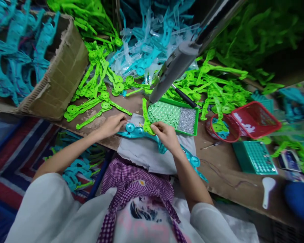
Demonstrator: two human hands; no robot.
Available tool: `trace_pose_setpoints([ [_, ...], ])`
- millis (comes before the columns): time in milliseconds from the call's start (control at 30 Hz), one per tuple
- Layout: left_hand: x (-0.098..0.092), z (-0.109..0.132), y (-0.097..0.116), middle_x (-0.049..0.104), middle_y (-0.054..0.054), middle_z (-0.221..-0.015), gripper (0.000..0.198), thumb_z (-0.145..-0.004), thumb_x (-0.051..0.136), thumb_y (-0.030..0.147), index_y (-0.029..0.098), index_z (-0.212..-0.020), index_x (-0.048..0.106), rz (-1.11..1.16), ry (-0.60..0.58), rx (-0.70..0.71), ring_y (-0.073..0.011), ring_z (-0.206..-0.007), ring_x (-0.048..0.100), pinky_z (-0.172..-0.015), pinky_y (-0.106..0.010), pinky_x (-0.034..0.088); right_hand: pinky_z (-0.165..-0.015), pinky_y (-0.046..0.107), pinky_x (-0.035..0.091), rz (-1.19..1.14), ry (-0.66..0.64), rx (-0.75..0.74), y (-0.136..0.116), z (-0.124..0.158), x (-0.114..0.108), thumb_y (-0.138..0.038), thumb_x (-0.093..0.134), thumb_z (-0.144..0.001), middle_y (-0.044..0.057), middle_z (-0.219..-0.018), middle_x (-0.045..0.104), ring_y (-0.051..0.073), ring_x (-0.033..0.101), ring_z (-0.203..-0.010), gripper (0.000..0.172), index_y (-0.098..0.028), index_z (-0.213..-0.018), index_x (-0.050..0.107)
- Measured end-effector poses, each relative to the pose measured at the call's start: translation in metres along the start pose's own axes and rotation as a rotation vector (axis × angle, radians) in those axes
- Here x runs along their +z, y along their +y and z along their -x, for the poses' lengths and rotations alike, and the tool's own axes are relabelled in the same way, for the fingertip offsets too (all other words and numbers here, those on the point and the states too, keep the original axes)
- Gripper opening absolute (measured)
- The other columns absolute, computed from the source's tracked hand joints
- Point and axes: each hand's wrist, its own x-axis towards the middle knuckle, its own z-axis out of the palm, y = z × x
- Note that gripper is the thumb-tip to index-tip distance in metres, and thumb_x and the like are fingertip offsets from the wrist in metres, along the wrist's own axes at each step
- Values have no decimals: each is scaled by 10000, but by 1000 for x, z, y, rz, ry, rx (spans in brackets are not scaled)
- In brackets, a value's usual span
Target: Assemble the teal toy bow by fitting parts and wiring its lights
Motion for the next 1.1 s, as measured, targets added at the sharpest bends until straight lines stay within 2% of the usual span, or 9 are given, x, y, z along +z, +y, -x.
trace_pose_setpoints([
  [100,21,36,36,710,-58,-931,189,-999,476,276,194,-1047,640,-31,148,91,-186,-872,680,-789,-305,525,-692,284,463,124,42,-13,-10,-9,6,-407,527,-891,49,-823,747,177,678,-748,271,-187,-887,686],
  [200,58,71,57,708,-55,-859,175,-986,500,224,196,-979,673,-123,219,176,-182,-803,682,-759,-306,541,-725,289,450,319,-9,67,-16,-26,20,-359,524,-920,47,-867,770,198,702,-818,237,-200,-939,698],
  [267,81,86,61,708,-96,-978,148,-962,548,224,203,-950,694,-196,333,89,-214,-892,685,-818,-356,551,-739,295,449,429,-54,80,-19,-34,31,-384,476,-962,52,-929,779,216,714,-874,279,-213,-1030,685],
  [367,99,91,57,597,-162,-1300,102,-924,613,243,200,-930,705,-244,526,-129,-318,-1247,569,-1006,-495,490,-751,323,456,628,-150,40,-25,-38,46,-413,417,-995,92,-1006,776,263,719,-939,337,-213,-1153,637],
  [433,103,88,53,528,-168,-1392,95,-920,619,238,186,-920,699,-223,571,-182,-344,-1371,458,-1074,-540,437,-739,336,465,741,-204,28,-29,-38,55,-406,391,-1005,126,-1022,769,290,721,-949,357,-190,-1190,606],
  [600,106,80,47,575,-150,-1350,82,-915,618,217,185,-920,694,-204,550,-156,-337,-1418,397,-1106,-547,416,-705,346,478,853,-214,21,-33,-34,65,-404,337,-1020,149,-991,768,299,730,-920,378,-173,-1217,563],
  [800,108,80,47,628,-118,-1267,61,-903,634,225,216,-908,695,-263,578,-151,-320,-1321,479,-1064,-533,455,-725,338,466,863,-249,24,-32,-33,60,-399,328,-1021,143,-990,763,286,723,-920,372,-178,-1206,563],
  [933,110,80,46,658,-115,-1188,50,-888,652,209,222,-889,700,-281,624,-129,-311,-1257,508,-1020,-512,484,-736,328,444,849,-298,-91,-35,-38,63,-357,324,-1023,137,-1034,753,281,706,-951,369,-181,-1258,548],
  [1100,112,79,45,660,-114,-1182,36,-886,657,213,218,-890,692,-314,655,-94,-305,-1234,520,-996,-497,502,-732,306,418,812,-331,-158,-22,-43,54,-378,334,-1026,120,-1028,754,258,701,-930,376,-180,-1256,555],
])
